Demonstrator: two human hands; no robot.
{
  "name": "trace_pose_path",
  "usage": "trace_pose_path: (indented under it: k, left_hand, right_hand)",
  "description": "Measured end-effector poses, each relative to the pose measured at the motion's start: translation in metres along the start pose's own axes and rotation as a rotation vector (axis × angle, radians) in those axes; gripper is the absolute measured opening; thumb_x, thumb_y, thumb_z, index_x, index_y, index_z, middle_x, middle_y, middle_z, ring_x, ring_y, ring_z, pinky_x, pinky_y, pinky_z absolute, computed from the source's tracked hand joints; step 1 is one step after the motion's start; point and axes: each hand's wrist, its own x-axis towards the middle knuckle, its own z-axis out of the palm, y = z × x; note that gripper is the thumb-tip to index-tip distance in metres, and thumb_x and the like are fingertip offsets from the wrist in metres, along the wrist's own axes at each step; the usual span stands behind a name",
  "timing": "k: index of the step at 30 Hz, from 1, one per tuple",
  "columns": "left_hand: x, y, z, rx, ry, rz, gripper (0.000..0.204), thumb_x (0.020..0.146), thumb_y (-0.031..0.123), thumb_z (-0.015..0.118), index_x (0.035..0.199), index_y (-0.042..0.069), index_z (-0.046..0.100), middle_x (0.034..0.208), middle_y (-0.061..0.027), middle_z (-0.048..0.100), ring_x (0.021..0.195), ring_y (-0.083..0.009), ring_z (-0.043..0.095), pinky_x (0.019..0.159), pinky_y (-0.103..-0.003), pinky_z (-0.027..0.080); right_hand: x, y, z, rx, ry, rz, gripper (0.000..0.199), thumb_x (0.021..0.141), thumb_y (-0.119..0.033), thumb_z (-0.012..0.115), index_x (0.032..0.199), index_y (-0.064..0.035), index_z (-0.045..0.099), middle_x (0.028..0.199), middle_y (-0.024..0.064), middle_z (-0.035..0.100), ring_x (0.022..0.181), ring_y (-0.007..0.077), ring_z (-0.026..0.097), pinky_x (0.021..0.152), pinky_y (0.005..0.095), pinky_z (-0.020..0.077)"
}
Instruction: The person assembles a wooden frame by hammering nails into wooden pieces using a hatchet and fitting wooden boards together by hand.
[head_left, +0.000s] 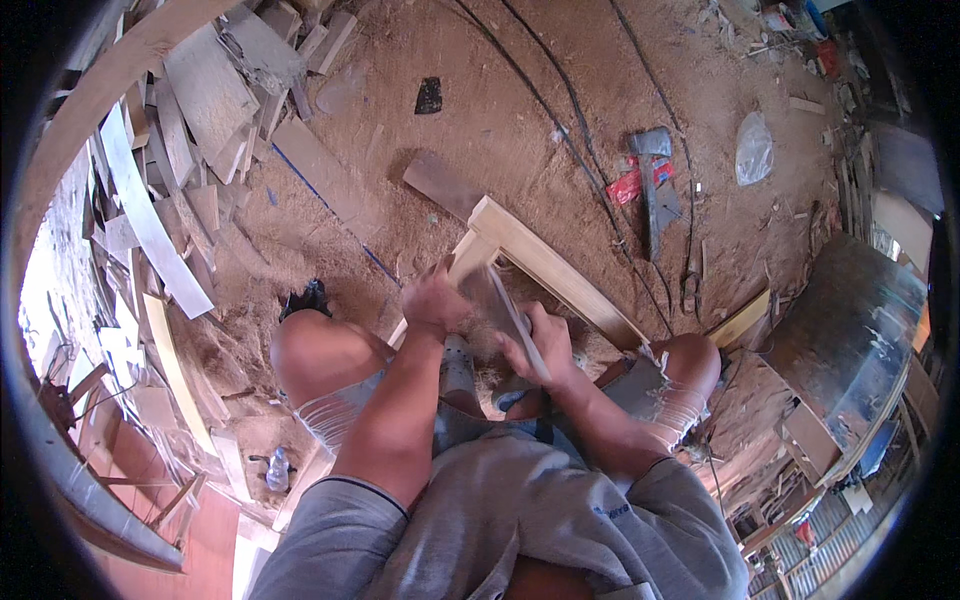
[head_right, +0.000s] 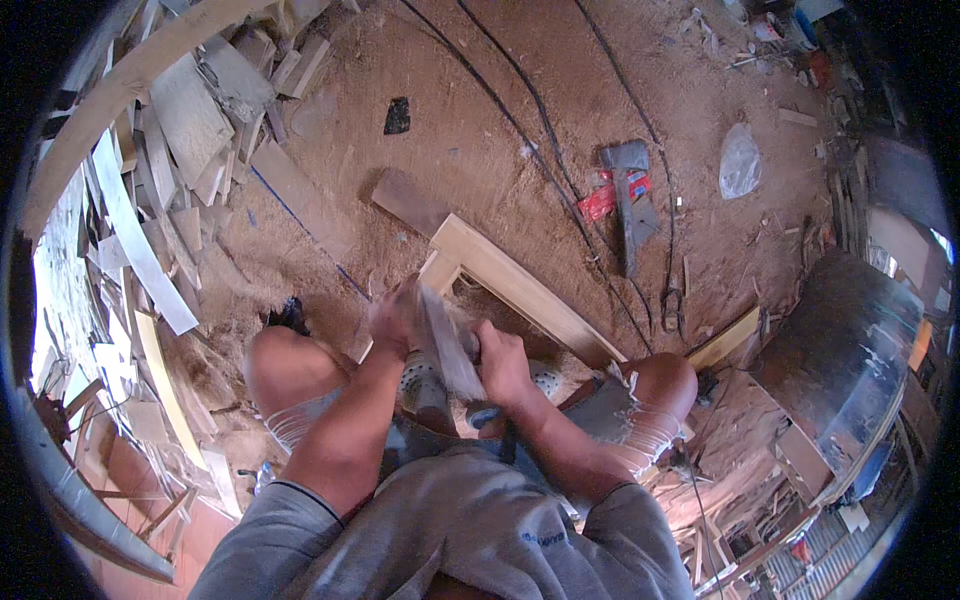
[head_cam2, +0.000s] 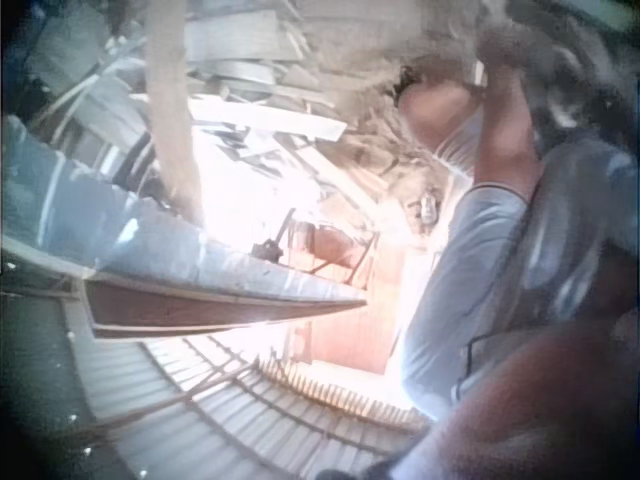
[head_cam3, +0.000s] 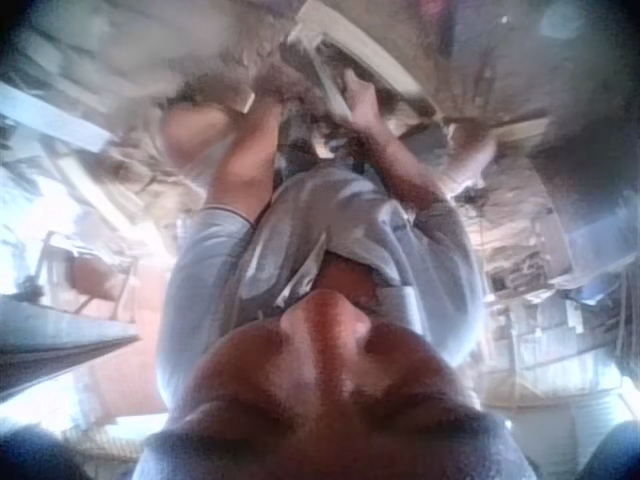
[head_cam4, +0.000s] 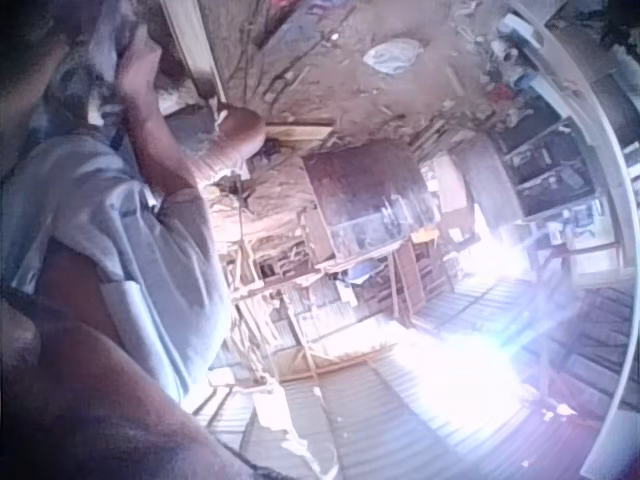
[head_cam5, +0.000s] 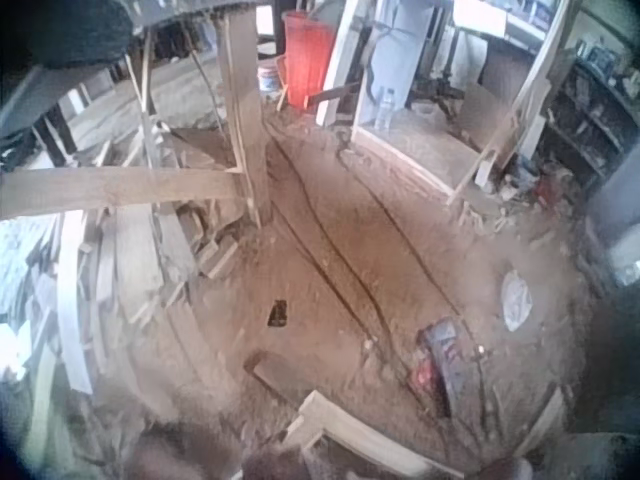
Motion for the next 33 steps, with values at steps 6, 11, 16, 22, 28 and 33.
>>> trace_pose_path:
  k: [6, 11, 16, 22, 28, 33]
  left_hand:
    - [0.005, 0.003, 0.004, -0.007, -0.025, -0.058, 0.081, 0.074, 0.043, 0.083, 0.147, 0.015, 0.061, 0.123, -0.0176, 0.076, 0.108, -0.0364, 0.075, 0.093, -0.051, 0.060]
    - [0.005, 0.009, -0.004, 0.096, -0.024, -0.048, 0.083, 0.075, 0.046, 0.085, 0.148, 0.016, 0.061, 0.122, -0.0176, 0.076, 0.106, -0.0365, 0.076, 0.093, -0.051, 0.060]
    - [0.000, 0.009, -0.011, 0.028, -0.113, -0.106, 0.087, 0.075, 0.050, 0.085, 0.151, 0.017, 0.058, 0.125, -0.0182, 0.075, 0.109, -0.0357, 0.075, 0.096, -0.050, 0.059]
    - [-0.002, 0.011, -0.018, -0.007, -0.084, -0.061, 0.087, 0.076, 0.049, 0.082, 0.152, 0.015, 0.056, 0.131, -0.0169, 0.073, 0.115, -0.0352, 0.073, 0.099, -0.049, 0.057]
    - [-0.003, 0.009, -0.014, -0.018, -0.134, -0.089, 0.085, 0.078, 0.050, 0.079, 0.151, 0.014, 0.056, 0.132, -0.0176, 0.072, 0.116, -0.0360, 0.073, 0.099, -0.049, 0.058]
    - [-0.004, -0.001, -0.005, -0.017, -0.006, 0.024, 0.085, 0.077, 0.053, 0.078, 0.150, 0.014, 0.057, 0.129, -0.0180, 0.073, 0.115, -0.0366, 0.073, 0.098, -0.049, 0.058]
  right_hand:
    - [0.017, 0.026, 0.007, -0.347, -0.064, 0.303, 0.045, 0.097, -0.033, 0.071, 0.123, -0.0019, 0.053, 0.090, 0.0278, 0.072, 0.086, 0.0484, 0.072, 0.074, 0.0579, 0.0574]
    - [0.015, 0.044, 0.027, -0.299, -0.086, 0.261, 0.058, 0.098, -0.045, 0.071, 0.128, 0.0019, 0.054, 0.088, 0.0296, 0.072, 0.080, 0.0509, 0.072, 0.073, 0.0592, 0.0578]
    - [0.041, 0.002, -0.026, 0.108, -0.093, 0.413, 0.047, 0.102, -0.038, 0.071, 0.125, 0.0011, 0.057, 0.075, 0.0160, 0.070, 0.065, 0.0347, 0.072, 0.060, 0.0486, 0.0575]
    - [0.150, -0.035, -0.159, 0.486, 0.287, 0.503, 0.021, 0.101, -0.021, 0.070, 0.110, -0.0033, 0.064, 0.076, 0.0084, 0.066, 0.056, 0.0190, 0.064, 0.053, 0.0346, 0.0529]
    - [0.159, 0.009, -0.131, -0.014, -0.626, 0.528, 0.027, 0.090, -0.017, 0.071, 0.109, 0.0012, 0.063, 0.082, 0.0159, 0.073, 0.062, 0.0228, 0.070, 0.058, 0.0404, 0.0554]
    - [0.159, 0.025, -0.115, 0.116, -0.612, 0.713, 0.035, 0.086, -0.020, 0.075, 0.105, 0.0038, 0.058, 0.082, 0.0152, 0.070, 0.060, 0.0218, 0.071, 0.052, 0.0387, 0.0582]
